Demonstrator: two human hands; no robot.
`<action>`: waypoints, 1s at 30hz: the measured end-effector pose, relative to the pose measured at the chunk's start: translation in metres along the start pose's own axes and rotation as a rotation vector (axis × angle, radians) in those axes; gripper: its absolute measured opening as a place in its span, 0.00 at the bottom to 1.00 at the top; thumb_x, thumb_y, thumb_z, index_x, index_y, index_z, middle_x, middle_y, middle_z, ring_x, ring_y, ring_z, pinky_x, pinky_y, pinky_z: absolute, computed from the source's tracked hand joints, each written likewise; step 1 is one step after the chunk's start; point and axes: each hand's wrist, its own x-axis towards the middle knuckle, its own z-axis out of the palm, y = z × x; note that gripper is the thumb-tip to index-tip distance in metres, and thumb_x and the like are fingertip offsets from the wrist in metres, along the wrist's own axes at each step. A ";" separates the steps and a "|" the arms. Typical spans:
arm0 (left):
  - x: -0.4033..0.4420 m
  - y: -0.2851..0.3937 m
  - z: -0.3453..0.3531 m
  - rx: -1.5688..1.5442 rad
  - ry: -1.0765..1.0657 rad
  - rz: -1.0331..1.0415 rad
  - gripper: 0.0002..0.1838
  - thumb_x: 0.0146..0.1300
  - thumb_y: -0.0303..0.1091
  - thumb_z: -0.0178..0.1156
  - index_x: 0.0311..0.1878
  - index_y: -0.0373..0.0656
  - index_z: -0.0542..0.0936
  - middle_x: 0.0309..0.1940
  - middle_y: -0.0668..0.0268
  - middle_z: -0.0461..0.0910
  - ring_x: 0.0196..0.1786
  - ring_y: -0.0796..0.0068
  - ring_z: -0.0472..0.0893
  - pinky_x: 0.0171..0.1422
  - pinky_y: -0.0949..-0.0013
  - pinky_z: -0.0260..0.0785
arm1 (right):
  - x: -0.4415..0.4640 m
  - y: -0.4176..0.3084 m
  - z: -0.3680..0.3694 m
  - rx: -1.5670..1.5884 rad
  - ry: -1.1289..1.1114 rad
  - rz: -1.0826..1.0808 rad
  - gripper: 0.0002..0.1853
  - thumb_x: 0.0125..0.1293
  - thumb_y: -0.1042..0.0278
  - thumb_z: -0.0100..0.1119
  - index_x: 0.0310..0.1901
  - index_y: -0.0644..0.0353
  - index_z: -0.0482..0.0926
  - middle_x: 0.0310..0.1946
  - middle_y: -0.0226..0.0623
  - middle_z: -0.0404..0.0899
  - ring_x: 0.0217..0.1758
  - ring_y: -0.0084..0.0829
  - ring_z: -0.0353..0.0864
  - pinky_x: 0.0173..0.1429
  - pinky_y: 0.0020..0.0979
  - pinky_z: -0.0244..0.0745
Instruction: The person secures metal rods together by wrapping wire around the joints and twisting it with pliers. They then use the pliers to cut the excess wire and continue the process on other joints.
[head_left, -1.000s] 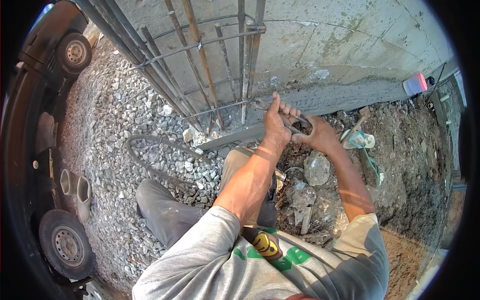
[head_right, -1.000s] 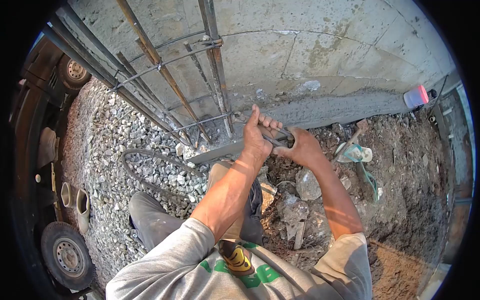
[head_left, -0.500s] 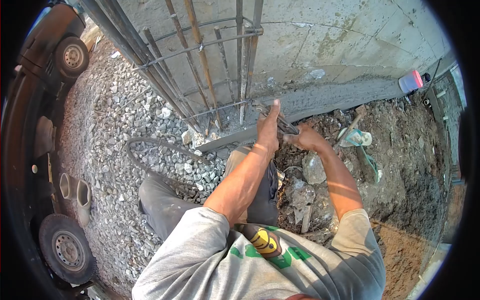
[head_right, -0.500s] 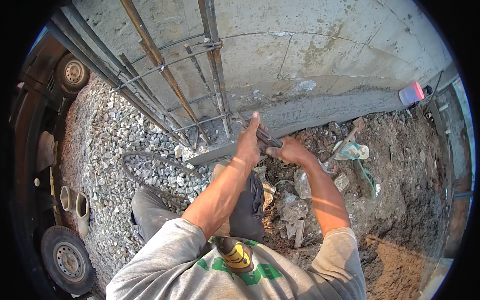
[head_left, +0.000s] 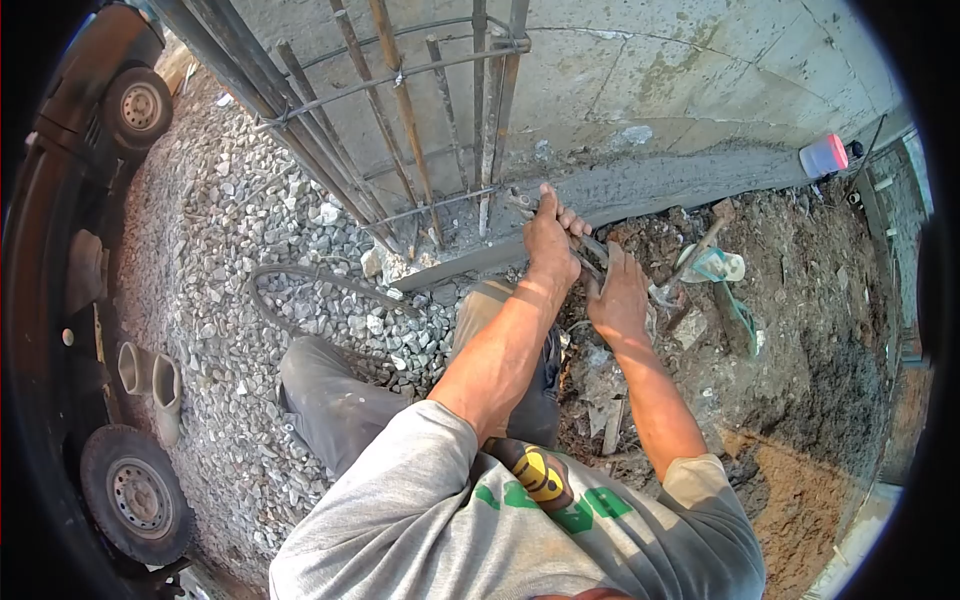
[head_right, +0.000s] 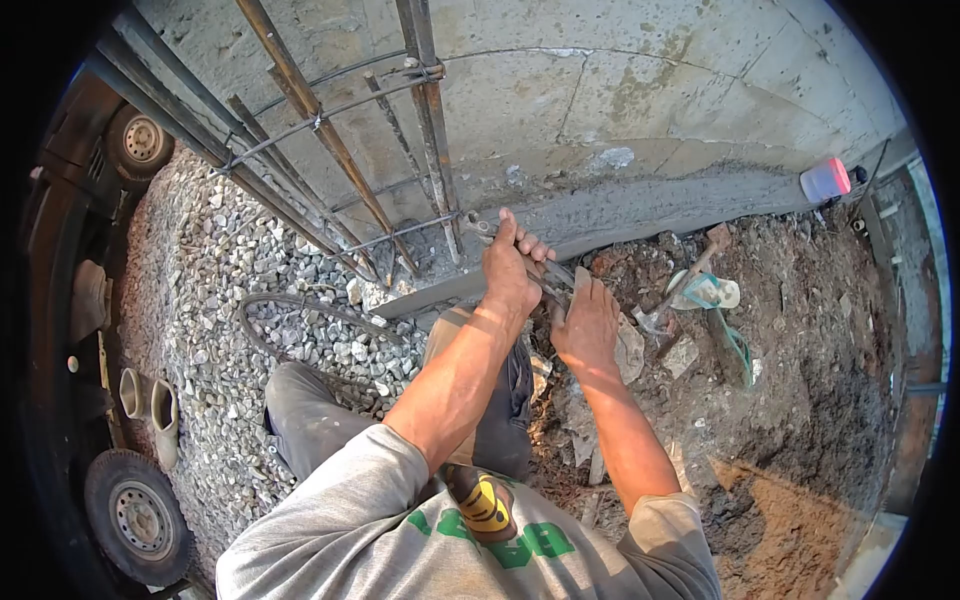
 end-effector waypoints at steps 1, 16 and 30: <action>-0.001 -0.004 -0.003 -0.002 -0.001 -0.005 0.22 0.68 0.52 0.52 0.23 0.51 0.63 0.16 0.73 0.59 0.23 0.74 0.63 0.34 0.63 0.64 | -0.001 0.001 0.008 -0.085 0.102 0.018 0.26 0.50 0.64 0.65 0.50 0.66 0.70 0.50 0.53 0.74 0.56 0.51 0.72 0.56 0.45 0.68; -0.012 0.034 -0.042 0.443 -0.200 -0.100 0.20 0.63 0.55 0.59 0.30 0.48 0.70 0.24 0.70 0.71 0.28 0.72 0.71 0.39 0.63 0.68 | 0.014 0.022 0.040 1.443 -1.233 0.319 0.23 0.57 0.48 0.67 0.30 0.65 0.79 0.19 0.36 0.76 0.16 0.24 0.72 0.18 0.24 0.64; -0.030 0.024 -0.037 0.686 0.140 0.162 0.23 0.61 0.56 0.61 0.34 0.43 0.73 0.26 0.65 0.75 0.30 0.74 0.76 0.34 0.68 0.71 | -0.010 0.007 0.032 0.921 -0.538 0.316 0.17 0.55 0.59 0.67 0.36 0.66 0.77 0.21 0.41 0.77 0.26 0.43 0.80 0.31 0.40 0.75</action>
